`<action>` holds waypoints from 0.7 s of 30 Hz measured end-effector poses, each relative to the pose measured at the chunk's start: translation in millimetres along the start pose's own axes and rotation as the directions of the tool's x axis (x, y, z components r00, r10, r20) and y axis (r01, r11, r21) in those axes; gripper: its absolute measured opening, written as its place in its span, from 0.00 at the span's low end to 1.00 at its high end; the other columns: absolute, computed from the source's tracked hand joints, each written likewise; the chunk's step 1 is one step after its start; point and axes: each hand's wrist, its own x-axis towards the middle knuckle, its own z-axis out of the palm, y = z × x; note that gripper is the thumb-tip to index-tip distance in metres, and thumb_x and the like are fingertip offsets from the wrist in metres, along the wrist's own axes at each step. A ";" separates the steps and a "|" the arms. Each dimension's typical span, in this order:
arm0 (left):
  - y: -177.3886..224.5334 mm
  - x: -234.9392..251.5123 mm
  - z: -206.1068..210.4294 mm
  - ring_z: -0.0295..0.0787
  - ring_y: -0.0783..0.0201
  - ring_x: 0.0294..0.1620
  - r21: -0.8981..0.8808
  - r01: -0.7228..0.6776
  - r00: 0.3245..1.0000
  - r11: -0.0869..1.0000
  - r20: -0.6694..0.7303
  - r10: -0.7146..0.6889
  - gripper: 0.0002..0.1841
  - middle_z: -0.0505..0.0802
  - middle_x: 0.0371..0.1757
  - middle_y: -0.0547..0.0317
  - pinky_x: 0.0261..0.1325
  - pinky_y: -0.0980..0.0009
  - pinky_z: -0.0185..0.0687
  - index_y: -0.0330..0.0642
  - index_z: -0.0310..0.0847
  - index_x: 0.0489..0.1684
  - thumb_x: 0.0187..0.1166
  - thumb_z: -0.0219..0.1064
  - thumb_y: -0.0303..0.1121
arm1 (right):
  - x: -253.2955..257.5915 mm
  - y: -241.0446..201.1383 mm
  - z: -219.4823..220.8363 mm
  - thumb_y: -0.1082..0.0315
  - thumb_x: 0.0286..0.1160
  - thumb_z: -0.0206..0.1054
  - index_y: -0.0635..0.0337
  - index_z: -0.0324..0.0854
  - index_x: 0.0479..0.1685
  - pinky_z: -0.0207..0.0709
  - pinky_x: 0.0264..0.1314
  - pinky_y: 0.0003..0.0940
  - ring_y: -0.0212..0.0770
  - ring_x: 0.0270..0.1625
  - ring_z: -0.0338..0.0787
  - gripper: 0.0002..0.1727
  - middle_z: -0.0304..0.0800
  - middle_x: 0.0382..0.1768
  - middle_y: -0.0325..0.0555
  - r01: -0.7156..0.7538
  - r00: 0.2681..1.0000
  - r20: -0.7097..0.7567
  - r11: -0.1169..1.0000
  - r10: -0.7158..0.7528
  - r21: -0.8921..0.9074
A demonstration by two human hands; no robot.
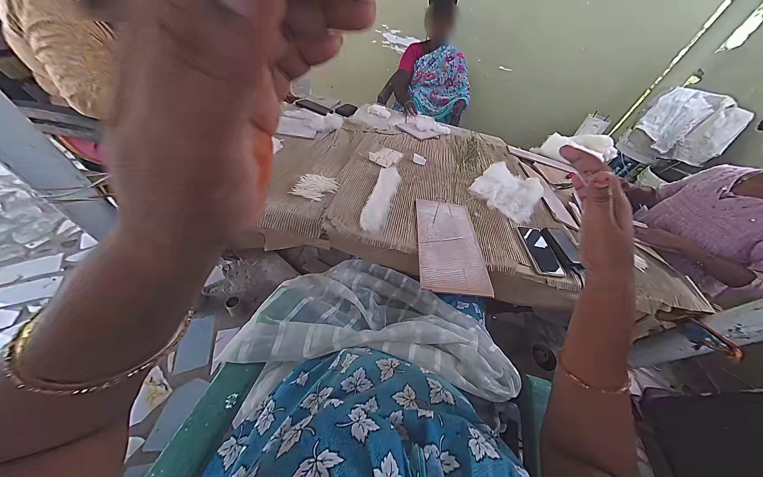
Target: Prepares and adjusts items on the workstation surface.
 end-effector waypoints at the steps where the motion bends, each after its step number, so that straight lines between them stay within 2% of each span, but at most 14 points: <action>1: -45.9 -26.1 17.2 0.85 0.76 0.63 0.144 0.158 0.977 0.977 0.120 -0.175 0.17 0.90 0.59 0.69 0.72 0.73 0.79 0.44 0.79 0.64 0.94 0.49 0.42 | -1.8 32.0 31.5 0.43 0.94 0.38 0.63 0.75 0.79 0.62 0.88 0.47 0.43 0.84 0.73 0.36 0.77 0.81 0.51 -0.049 0.991 0.120 0.995 0.060 -0.089; 2: -94.5 -51.1 34.7 0.86 0.72 0.58 0.293 0.261 0.928 0.920 0.188 -0.323 0.18 0.90 0.60 0.61 0.65 0.70 0.81 0.42 0.81 0.68 0.93 0.52 0.41 | -4.0 61.3 60.4 0.48 0.95 0.39 0.64 0.74 0.81 0.60 0.90 0.51 0.50 0.87 0.71 0.33 0.75 0.82 0.55 -0.083 0.959 0.255 0.985 0.121 -0.152; 3: -140.2 -75.5 49.9 0.88 0.60 0.63 0.423 0.308 0.860 0.852 0.261 -0.440 0.19 0.90 0.65 0.50 0.69 0.58 0.81 0.39 0.81 0.72 0.93 0.55 0.39 | -5.9 88.5 86.0 0.51 0.96 0.40 0.65 0.72 0.83 0.55 0.91 0.53 0.55 0.89 0.67 0.32 0.73 0.84 0.57 -0.094 0.907 0.384 0.971 0.174 -0.218; 4: -177.6 -96.9 63.2 0.85 0.50 0.72 0.528 0.330 0.772 0.783 0.325 -0.545 0.20 0.87 0.72 0.44 0.77 0.49 0.77 0.38 0.80 0.74 0.93 0.55 0.39 | -7.6 112.4 107.6 0.51 0.96 0.39 0.65 0.68 0.86 0.48 0.94 0.56 0.56 0.92 0.61 0.33 0.68 0.87 0.57 -0.095 0.830 0.503 0.950 0.240 -0.296; 6: -222.2 -129.0 84.1 0.80 0.42 0.77 0.660 0.367 0.615 0.655 0.357 -0.703 0.21 0.85 0.74 0.39 0.81 0.43 0.70 0.35 0.78 0.75 0.94 0.54 0.38 | -13.0 141.0 137.7 0.46 0.96 0.37 0.63 0.56 0.93 0.30 0.95 0.63 0.55 0.97 0.45 0.37 0.53 0.93 0.55 -0.104 0.637 0.659 0.892 0.400 -0.441; 7: -233.2 -137.3 91.7 0.79 0.40 0.77 0.711 0.381 0.542 0.591 0.346 -0.766 0.21 0.84 0.74 0.37 0.80 0.43 0.70 0.34 0.77 0.75 0.94 0.53 0.39 | -15.7 148.8 146.5 0.42 0.95 0.35 0.62 0.50 0.95 0.24 0.95 0.64 0.53 0.98 0.40 0.40 0.47 0.95 0.53 -0.100 0.565 0.682 0.860 0.464 -0.501; 8: -239.8 -142.2 98.4 0.80 0.39 0.76 0.748 0.390 0.491 0.536 0.324 -0.809 0.22 0.85 0.72 0.36 0.78 0.43 0.72 0.33 0.77 0.74 0.94 0.53 0.40 | -19.2 155.7 151.6 0.39 0.93 0.35 0.61 0.46 0.96 0.22 0.95 0.64 0.52 0.98 0.37 0.42 0.42 0.96 0.53 -0.100 0.526 0.681 0.833 0.509 -0.544; 10: -243.9 -147.3 107.7 0.78 0.36 0.76 0.800 0.381 0.430 0.463 0.290 -0.855 0.23 0.84 0.71 0.34 0.75 0.40 0.73 0.32 0.76 0.73 0.94 0.53 0.43 | -28.0 165.5 155.5 0.35 0.91 0.34 0.61 0.42 0.97 0.19 0.95 0.64 0.51 0.98 0.34 0.46 0.36 0.97 0.53 -0.107 0.501 0.661 0.797 0.559 -0.594; 11: -244.0 -149.5 110.9 0.77 0.36 0.77 0.821 0.360 0.423 0.444 0.280 -0.862 0.23 0.83 0.71 0.35 0.74 0.40 0.74 0.33 0.77 0.72 0.94 0.53 0.43 | -33.5 168.6 156.0 0.34 0.90 0.34 0.61 0.41 0.97 0.19 0.95 0.63 0.51 0.98 0.34 0.46 0.35 0.97 0.53 -0.099 0.503 0.654 0.789 0.566 -0.607; 14: -242.1 -152.2 117.4 0.81 0.37 0.73 0.851 0.301 0.465 0.430 0.262 -0.846 0.21 0.86 0.67 0.37 0.71 0.40 0.75 0.36 0.79 0.69 0.94 0.53 0.44 | -42.1 167.1 153.4 0.34 0.90 0.33 0.60 0.40 0.97 0.19 0.95 0.63 0.50 0.98 0.32 0.46 0.33 0.97 0.53 -0.035 0.519 0.656 0.780 0.548 -0.625; 16: -237.5 -156.2 120.9 0.83 0.38 0.69 0.859 0.278 0.458 0.431 0.275 -0.845 0.20 0.88 0.63 0.38 0.69 0.40 0.75 0.37 0.79 0.67 0.94 0.52 0.42 | -47.4 160.6 149.8 0.34 0.91 0.33 0.60 0.39 0.97 0.19 0.94 0.64 0.50 0.98 0.32 0.46 0.33 0.97 0.53 -0.015 0.515 0.660 0.776 0.546 -0.631; 18: -231.1 -155.5 124.6 0.87 0.36 0.65 0.873 0.273 0.379 0.404 0.288 -0.879 0.20 0.91 0.59 0.37 0.65 0.38 0.78 0.39 0.79 0.69 0.96 0.47 0.42 | -51.5 154.3 144.8 0.34 0.90 0.33 0.59 0.39 0.97 0.18 0.94 0.63 0.49 0.98 0.32 0.46 0.33 0.97 0.50 -0.019 0.505 0.661 0.773 0.555 -0.634; 21: -217.5 -153.2 127.5 0.86 0.34 0.67 0.866 0.337 0.259 0.368 0.291 -0.921 0.22 0.90 0.61 0.34 0.65 0.33 0.78 0.39 0.78 0.71 0.97 0.43 0.42 | -61.7 148.5 135.6 0.33 0.90 0.33 0.58 0.39 0.97 0.17 0.94 0.64 0.48 0.98 0.33 0.47 0.34 0.97 0.50 -0.009 0.492 0.678 0.782 0.546 -0.623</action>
